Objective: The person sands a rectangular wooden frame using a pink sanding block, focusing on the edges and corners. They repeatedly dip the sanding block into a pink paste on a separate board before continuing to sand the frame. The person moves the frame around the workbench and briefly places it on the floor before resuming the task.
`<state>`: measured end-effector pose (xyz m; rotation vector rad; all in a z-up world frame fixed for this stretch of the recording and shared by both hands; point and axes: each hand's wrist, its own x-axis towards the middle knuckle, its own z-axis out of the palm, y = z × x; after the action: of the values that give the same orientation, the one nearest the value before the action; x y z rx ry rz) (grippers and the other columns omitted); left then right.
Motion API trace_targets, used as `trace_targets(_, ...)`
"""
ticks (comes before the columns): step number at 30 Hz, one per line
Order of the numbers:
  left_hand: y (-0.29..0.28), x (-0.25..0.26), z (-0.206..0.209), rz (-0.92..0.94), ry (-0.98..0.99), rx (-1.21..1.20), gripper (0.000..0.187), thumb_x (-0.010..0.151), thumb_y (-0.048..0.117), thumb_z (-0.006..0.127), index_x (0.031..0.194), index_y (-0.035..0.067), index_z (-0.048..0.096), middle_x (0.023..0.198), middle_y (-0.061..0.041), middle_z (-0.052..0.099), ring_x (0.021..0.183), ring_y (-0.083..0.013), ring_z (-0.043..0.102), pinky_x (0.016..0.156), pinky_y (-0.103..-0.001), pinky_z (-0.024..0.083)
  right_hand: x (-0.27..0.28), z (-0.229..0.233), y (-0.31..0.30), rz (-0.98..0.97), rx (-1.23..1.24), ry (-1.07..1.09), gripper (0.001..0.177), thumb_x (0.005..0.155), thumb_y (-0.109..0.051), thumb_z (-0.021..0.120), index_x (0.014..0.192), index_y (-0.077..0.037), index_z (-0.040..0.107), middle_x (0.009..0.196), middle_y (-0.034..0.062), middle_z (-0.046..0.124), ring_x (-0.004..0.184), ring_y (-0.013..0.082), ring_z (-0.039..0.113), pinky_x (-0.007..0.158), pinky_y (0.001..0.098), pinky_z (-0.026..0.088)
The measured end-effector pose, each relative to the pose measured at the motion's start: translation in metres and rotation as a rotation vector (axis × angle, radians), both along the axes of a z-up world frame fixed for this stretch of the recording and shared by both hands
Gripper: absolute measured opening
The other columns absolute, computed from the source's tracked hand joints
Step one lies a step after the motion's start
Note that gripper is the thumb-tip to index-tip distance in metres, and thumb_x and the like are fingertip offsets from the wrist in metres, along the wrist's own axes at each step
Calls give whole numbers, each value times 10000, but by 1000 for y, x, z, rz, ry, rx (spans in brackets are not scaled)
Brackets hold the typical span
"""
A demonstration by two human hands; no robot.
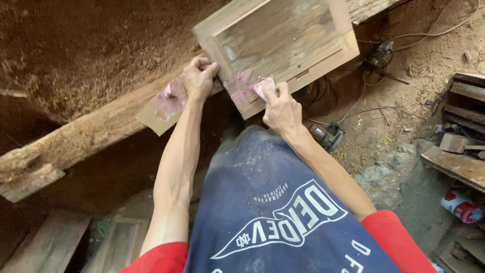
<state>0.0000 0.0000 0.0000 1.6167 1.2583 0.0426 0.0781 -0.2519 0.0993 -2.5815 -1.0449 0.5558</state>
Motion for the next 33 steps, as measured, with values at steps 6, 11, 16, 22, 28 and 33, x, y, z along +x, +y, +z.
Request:
trace_targets(6, -2, 1, 3, 18, -10, -27, 248, 776, 220, 876, 971, 104, 777, 855, 8, 780, 776, -88, 709, 721, -268, 572, 30, -8, -18, -63, -107, 17, 486, 821, -60, 676, 1301, -69, 604, 1020, 196, 525, 714, 399, 682, 588, 500, 588)
trace_targets(11, -3, 0, -7, 37, -81, -52, 215, 797, 165, 864, 952, 62, 756, 836, -10, 768, 753, -82, 700, 700, -255, 580, 51, -5, -30, -26, -111, 12, 294, 793, -73, 697, 1083, -116, 680, 1072, 173, 549, 744, 396, 694, 625, 503, 591)
trace_targets(16, -2, 0, -12, 50, -115, -77, 223, 803, 157, 856, 959, 40, 749, 820, -12, 759, 721, -79, 699, 666, -244, 582, 70, -1, -41, -82, 20, -64, 266, 847, -69, 690, 1112, -94, 686, 1123, 167, 561, 800, 414, 691, 630, 527, 574)
trace_targets(22, -2, 3, -14, 55, -110, -70, 208, 818, 116, 845, 976, 25, 743, 809, -14, 747, 709, -81, 684, 647, -239, 567, 75, 24, -45, -284, 25, 116, 446, 777, -22, 654, 1183, -187, 737, 1098, 244, 536, 848, 471, 646, 779, 537, 563)
trace_targets(28, 0, -1, -26, 85, -245, -173, 185, 849, 72, 815, 991, -1, 720, 821, -32, 736, 703, -95, 674, 646, -243, 564, 98, -5, -4, -585, -52, 320, 262, 829, -48, 581, 1051, -3, 713, 1084, 329, 619, 1008, 409, 673, 1017, 428, 533)
trace_targets(33, 0, 0, -20, 90, -174, -186, 162, 848, 62, 811, 959, -1, 711, 822, -37, 735, 709, -95, 678, 657, -239, 576, 38, -28, 50, -365, -128, 399, 307, 770, -124, 635, 994, 64, 728, 882, 292, 693, 1011, 413, 654, 1055, 411, 480)
